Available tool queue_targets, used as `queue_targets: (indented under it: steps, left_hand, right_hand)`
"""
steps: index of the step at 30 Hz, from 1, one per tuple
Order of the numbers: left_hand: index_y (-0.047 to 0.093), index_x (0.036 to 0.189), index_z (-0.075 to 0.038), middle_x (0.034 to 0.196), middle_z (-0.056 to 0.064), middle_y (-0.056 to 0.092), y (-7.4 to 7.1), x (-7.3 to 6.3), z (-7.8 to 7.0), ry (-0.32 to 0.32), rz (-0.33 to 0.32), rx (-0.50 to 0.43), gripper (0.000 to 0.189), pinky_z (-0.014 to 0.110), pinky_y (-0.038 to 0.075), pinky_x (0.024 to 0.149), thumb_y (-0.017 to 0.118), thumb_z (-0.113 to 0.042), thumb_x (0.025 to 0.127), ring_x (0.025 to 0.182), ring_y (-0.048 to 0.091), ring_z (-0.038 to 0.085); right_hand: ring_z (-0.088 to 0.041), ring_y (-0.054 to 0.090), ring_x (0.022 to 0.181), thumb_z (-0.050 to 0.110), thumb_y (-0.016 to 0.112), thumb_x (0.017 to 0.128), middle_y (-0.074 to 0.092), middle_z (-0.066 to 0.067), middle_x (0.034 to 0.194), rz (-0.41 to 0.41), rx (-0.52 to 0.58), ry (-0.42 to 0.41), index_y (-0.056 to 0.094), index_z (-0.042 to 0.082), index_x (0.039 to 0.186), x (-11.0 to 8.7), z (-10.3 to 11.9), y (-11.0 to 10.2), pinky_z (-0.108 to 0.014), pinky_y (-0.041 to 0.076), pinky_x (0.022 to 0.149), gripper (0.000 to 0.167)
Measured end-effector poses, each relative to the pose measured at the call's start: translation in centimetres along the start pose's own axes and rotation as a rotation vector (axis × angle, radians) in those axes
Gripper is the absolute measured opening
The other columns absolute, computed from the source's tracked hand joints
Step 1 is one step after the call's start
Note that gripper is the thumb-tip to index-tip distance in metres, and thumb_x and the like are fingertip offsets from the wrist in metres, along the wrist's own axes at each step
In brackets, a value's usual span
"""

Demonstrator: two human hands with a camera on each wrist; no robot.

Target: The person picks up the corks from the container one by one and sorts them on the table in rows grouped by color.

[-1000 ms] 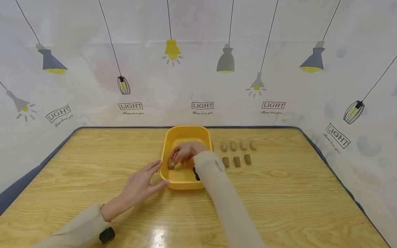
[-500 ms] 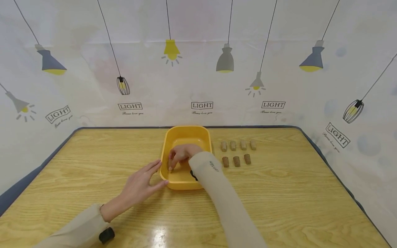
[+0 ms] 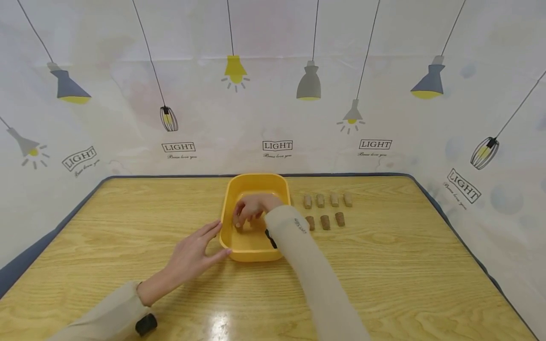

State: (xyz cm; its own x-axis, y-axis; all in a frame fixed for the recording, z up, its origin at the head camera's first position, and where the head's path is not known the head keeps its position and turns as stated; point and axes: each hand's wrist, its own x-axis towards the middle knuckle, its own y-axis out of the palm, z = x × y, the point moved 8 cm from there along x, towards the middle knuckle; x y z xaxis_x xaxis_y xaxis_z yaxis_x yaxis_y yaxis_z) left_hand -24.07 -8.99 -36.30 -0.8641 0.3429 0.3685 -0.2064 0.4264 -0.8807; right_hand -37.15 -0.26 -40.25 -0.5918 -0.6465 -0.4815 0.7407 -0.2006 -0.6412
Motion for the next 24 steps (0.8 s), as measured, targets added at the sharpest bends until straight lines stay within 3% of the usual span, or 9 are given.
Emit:
queue_targets:
  steps: [12,24]
  left_hand:
    - [0.048,0.125,0.0,0.129,0.011,0.045,0.3,-0.1,0.2,-0.005,0.014,0.008,0.072,0.041,0.045,0.076,0.055,-0.054,0.079,0.107,0.049,0.028]
    - [0.048,0.125,0.002,0.128,0.013,0.045,0.1,-0.1,0.1,0.01,0.006,-0.009,0.07,0.042,0.045,0.078,0.057,-0.051,0.079,0.107,0.049,0.029]
  right_hand:
    - [-0.015,0.053,0.08,0.018,0.064,0.079,0.058,0.001,0.102,-0.049,-0.036,-0.046,0.056,0.012,0.111,-2.6,1.1,-3.1,-0.03,0.042,0.062,0.034]
    - [-0.016,0.051,0.08,0.019,0.065,0.078,0.056,-0.002,0.103,-0.109,-0.075,-0.114,0.055,0.01,0.11,-6.0,-0.2,-4.8,-0.027,0.042,0.058,0.034]
